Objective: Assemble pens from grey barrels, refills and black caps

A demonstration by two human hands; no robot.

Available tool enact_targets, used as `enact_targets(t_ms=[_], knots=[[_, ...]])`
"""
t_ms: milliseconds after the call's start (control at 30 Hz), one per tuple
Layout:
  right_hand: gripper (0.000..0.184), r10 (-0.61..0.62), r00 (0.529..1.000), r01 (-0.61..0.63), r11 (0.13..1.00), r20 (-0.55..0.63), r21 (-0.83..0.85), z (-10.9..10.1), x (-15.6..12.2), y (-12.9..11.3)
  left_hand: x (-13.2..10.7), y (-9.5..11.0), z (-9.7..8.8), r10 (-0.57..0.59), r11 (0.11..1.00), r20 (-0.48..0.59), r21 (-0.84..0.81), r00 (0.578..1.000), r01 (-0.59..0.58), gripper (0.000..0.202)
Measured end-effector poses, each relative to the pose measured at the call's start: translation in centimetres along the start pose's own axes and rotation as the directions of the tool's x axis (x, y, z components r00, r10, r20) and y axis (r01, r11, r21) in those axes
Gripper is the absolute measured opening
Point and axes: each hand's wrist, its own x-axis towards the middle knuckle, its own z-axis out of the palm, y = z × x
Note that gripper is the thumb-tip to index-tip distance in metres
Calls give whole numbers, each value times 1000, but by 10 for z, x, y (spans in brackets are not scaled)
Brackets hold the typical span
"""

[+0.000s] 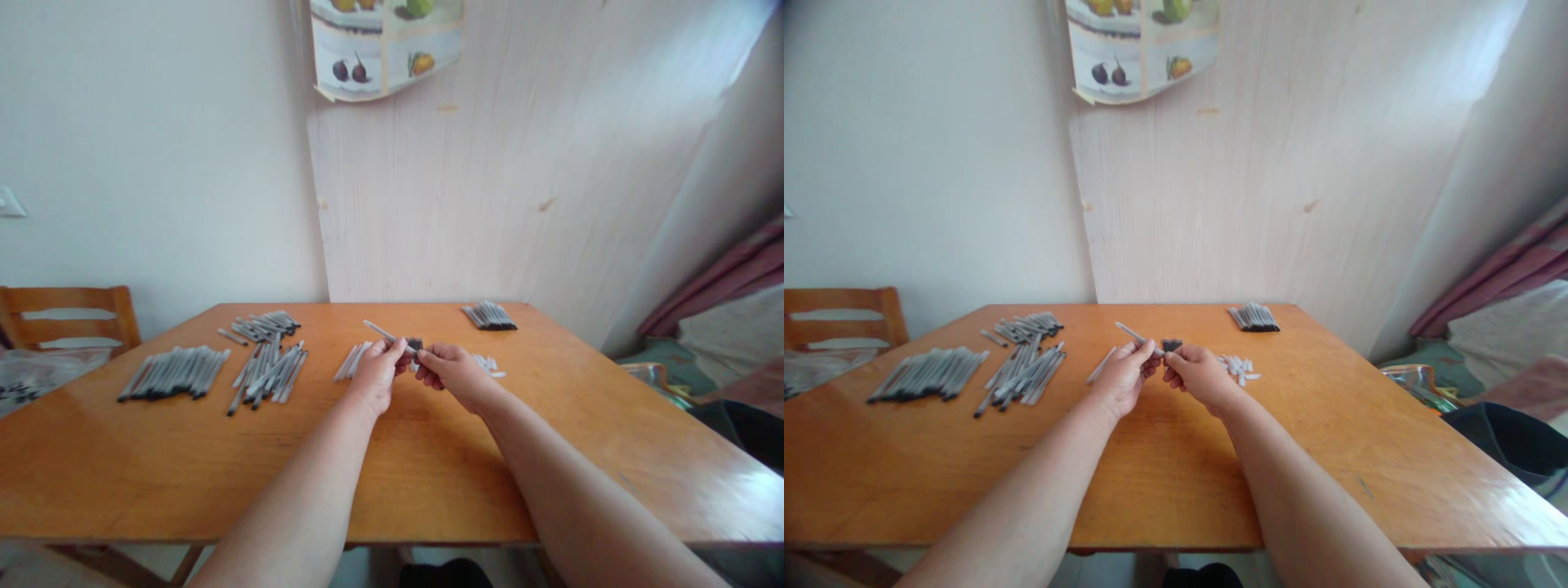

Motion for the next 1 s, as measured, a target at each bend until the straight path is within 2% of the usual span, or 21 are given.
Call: enact_targets(t_ms=[133,333,500,733,900,1000], knots=[[25,-51,997,50,999,-51,-9,0,-1,-1,0,-1,0,-16,1000,3,-1,1000,16,28],[34,27,1000,-27,1000,2,10,0,0,0,1,-1,0,-10,1000,-3,4,1000,10,29],[24,-34,998,33,999,-47,-20,0,0,1,0,-1,0,-31,1000,-1,2,1000,31,28],[32,57,998,-57,998,5,10,-1,0,0,1,-2,0,-31,999,-30,10,999,31,30],[20,-21,1000,20,1000,-23,-14,-1,0,0,0,-2,0,-48,999,-31,3,998,48,30],[20,-20,999,19,1000,-30,-15,-1,0,0,0,-1,1,-68,998,-30,-8,997,68,30]])
